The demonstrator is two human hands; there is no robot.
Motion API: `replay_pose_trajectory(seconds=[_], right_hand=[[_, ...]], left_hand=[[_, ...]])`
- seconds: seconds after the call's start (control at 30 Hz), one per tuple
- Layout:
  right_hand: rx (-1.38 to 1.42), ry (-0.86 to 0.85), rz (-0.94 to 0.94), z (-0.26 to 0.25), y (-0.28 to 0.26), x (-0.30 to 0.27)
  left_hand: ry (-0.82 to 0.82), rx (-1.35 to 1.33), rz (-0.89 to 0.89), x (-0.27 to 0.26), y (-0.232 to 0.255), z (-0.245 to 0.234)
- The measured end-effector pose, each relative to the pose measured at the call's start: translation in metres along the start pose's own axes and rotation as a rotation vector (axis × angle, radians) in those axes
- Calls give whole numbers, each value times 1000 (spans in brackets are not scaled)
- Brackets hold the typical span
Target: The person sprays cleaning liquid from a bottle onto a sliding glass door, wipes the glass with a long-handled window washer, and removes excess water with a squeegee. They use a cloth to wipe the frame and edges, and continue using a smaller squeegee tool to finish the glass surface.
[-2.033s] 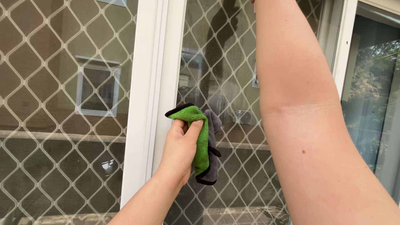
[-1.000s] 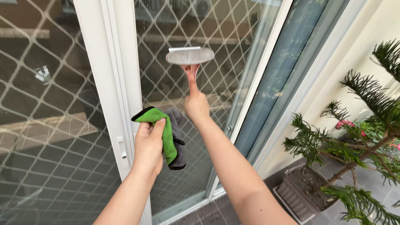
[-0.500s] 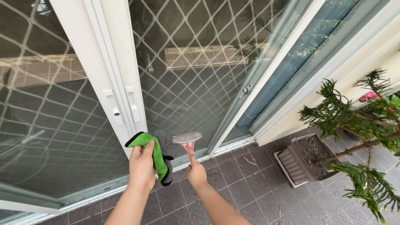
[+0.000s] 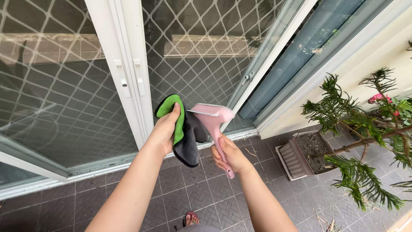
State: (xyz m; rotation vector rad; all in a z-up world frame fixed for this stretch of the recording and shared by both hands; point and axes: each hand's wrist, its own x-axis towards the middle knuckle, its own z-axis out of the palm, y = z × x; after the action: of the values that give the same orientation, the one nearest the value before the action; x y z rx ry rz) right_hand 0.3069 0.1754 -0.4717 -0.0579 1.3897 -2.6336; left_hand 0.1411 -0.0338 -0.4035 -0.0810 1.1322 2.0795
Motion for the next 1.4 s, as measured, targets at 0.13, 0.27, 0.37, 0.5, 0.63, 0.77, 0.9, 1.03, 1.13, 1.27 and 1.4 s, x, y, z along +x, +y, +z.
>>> replay_pose_trajectory(seconds=[0.13,0.27,0.37,0.5,0.63,0.77,0.9,1.03,1.13,1.27,1.4], right_hand=[[-912,129,-177,10,-23,4],[-1612,377,-236,39,-45,5],[-1782,413,-566,45,-51,19],[-1844,606,-516,50,-61,42],[-1692,888,-294,80,-85,70],[-1292,883,-562,138,-115,100],[-1458,646,-1253,207,-184,128],[-1238,775,-987,266,-298,173],[-1290,671,-1391,304,-397,215],[-1299,683,-1566,365,-503,251],[-1301,786,-1455,410,-595,278]], left_hand=[[-30,9,35,13,-1,14],[-35,25,-1,26,1,9],[-35,21,1,30,3,6],[-24,28,39,22,11,-3],[-54,128,162,-5,39,-7],[-17,156,356,-45,79,13],[-54,218,593,-81,129,52],[-42,449,842,-91,180,92],[-44,491,972,-85,223,118],[29,509,1229,-80,278,149],[21,508,1393,-73,320,175]])
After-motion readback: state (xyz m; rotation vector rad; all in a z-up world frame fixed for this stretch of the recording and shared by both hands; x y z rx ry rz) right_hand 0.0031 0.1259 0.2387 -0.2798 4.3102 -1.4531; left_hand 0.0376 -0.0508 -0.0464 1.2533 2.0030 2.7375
